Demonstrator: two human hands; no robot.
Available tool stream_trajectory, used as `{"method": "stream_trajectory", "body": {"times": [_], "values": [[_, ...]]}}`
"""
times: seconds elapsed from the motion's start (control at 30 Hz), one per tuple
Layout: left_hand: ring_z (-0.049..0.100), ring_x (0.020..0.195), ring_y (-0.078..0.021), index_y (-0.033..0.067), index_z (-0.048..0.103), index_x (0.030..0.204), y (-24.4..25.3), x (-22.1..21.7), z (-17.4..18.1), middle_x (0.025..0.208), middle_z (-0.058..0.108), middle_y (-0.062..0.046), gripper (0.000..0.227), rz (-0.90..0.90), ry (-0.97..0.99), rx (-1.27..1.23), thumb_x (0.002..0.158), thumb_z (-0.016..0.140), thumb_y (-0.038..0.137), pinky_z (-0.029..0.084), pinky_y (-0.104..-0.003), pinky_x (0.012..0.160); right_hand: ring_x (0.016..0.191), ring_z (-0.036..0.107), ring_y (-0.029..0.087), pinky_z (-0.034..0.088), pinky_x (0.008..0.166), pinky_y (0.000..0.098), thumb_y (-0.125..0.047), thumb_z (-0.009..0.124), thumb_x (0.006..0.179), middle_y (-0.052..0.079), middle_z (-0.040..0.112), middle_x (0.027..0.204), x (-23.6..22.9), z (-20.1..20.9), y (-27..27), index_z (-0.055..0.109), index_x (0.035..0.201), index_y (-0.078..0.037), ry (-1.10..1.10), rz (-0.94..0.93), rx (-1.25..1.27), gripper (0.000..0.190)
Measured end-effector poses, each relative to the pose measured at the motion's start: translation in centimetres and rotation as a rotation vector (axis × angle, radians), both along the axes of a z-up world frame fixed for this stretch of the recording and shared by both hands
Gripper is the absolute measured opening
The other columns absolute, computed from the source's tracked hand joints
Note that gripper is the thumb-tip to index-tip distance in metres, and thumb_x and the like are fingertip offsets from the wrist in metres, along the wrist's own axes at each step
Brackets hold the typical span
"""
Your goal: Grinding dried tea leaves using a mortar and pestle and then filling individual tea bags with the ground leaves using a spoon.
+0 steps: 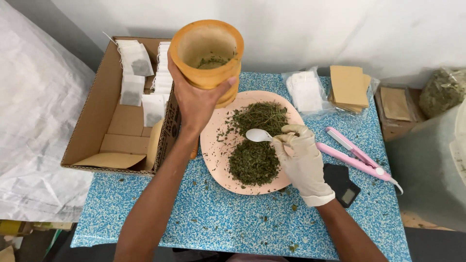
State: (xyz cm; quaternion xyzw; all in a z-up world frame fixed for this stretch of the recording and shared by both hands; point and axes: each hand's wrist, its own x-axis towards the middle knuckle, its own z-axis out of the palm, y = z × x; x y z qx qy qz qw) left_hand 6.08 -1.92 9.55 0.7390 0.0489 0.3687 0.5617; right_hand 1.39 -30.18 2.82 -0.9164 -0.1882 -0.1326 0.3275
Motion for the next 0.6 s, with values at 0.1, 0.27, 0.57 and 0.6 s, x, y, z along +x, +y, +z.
{"method": "stream_trajectory", "body": {"times": [0.1, 0.27, 0.57, 0.6], "values": [[0.057, 0.151, -0.0345, 0.0135, 0.018, 0.170, 0.4, 2.2, -0.6, 0.163, 0.054, -0.017, 0.132, 0.036, 0.003, 0.001, 0.077, 0.107, 0.046, 0.052, -0.050, 0.127, 0.121, 0.062, 0.024, 0.059, 0.090, 0.0409, -0.028, 0.075, 0.103, 0.006, 0.065, 0.132, -0.3, 0.7, 0.6, 0.084, 0.106, -0.011, 0.054, -0.005, -0.019, 0.019], [0.054, 0.152, -0.0351, 0.0126, 0.019, 0.170, 0.4, 5.0, -2.1, 0.164, 0.050, -0.018, 0.132, 0.017, -0.021, -0.053, 0.077, 0.106, 0.046, 0.051, -0.052, 0.128, 0.122, 0.063, 0.023, 0.061, 0.083, 0.0422, -0.030, 0.074, 0.103, 0.004, 0.066, 0.135, -0.5, 0.4, 0.6, 0.084, 0.109, -0.013, 0.040, -0.018, -0.065, 0.020], [0.051, 0.152, -0.0367, 0.0101, 0.019, 0.168, -0.5, 9.1, -5.3, 0.163, 0.046, -0.020, 0.136, -0.019, -0.018, -0.053, 0.072, 0.108, 0.043, 0.052, -0.055, 0.126, 0.120, 0.064, 0.023, 0.064, 0.076, 0.0415, -0.032, 0.074, 0.103, 0.005, 0.065, 0.134, -0.7, 0.4, 0.8, 0.083, 0.113, -0.014, -0.018, 0.014, -0.133, 0.022], [0.050, 0.152, -0.0367, 0.0109, 0.021, 0.168, -0.5, 9.5, -5.8, 0.163, 0.046, -0.019, 0.133, -0.008, -0.051, -0.027, 0.073, 0.109, 0.043, 0.051, -0.055, 0.127, 0.124, 0.063, 0.024, 0.063, 0.080, 0.0425, -0.032, 0.073, 0.104, 0.006, 0.063, 0.135, -0.8, 0.4, 0.8, 0.082, 0.114, -0.014, -0.016, 0.031, -0.112, 0.023]]}}
